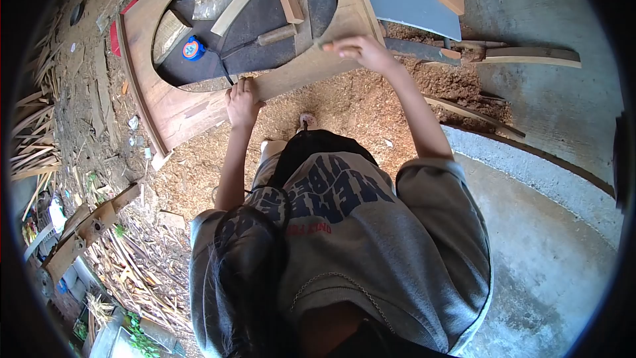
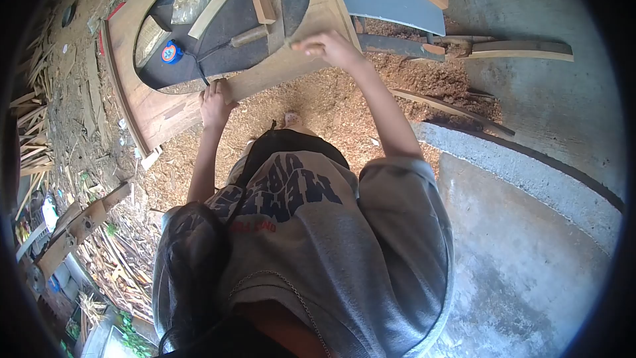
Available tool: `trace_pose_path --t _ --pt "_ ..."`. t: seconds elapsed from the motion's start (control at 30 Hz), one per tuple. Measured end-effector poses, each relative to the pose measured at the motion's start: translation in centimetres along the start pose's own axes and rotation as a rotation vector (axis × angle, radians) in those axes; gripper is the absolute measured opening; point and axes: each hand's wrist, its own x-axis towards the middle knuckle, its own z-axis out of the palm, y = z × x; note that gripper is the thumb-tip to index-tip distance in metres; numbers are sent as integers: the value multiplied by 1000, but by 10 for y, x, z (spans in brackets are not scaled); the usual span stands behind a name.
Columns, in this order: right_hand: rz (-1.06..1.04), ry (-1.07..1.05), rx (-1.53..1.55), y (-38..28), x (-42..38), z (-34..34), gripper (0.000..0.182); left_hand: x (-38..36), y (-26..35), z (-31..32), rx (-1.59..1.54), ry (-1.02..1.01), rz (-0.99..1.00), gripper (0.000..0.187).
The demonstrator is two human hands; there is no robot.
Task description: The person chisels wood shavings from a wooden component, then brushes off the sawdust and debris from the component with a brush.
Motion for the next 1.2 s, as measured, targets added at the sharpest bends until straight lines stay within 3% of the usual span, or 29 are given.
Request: trace_pose_path --t 0.07,0.13,0.17,0.27,0.4,0.47,0.6,0.67,0.7,0.77,0.8,0.93,1.07,1.13,1.17,1.2 --pt "-78 18 35 -14 -32 -6 22 -2 0 1 -6 -1 -10 73" --pt "266 -290 -87 -45 -52 -35 23 0 0 -1 -60 -39 -13 77" --pt "262 -292 -88 -51 -52 -47 23 1 0 -1 -60 -37 -17 77" --pt "289 -83 -23 -38 -43 -54 26 0 0 -1 -69 -49 -23 76" --pt "357 -36 -145 -44 3 -43 24 1 2 -2 -67 -41 -22 75" --pt "93 51 -12 -6 1 -3 25 1 0 -3 -61 -49 -26 75" --pt "12 -40 44 -8 -56 -14 26 0 0 -1 -72 -51 -25 76" --pt "229 -223 -151 -12 -66 -29 24 2 2 -3 -66 -44 -26 75" --pt "230 -226 -149 -18 -62 -35 24 1 2 -3 -68 -40 -19 75" --pt "281 -76 38 -31 -42 -47 24 1 1 -3 -67 -36 -16 75" --pt "208 -5 60 -34 -27 -44 23 1 2 -4 -52 -30 -26 76" --pt "236 56 34 -29 0 -21 22 1 2 -1 -37 -19 -20 77" --pt "304 -32 -31 -15 -59 -32 23 1 1 -3 -59 -30 -19 76" --pt "422 -175 -28 -10 -79 -44 25 1 2 -3 -76 -38 -26 76" --pt "425 -178 -27 -6 -79 -45 25 1 3 -2 -77 -41 -27 76" --pt "425 -49 54 -12 -75 -49 27 1 2 -1 -79 -29 -20 75"
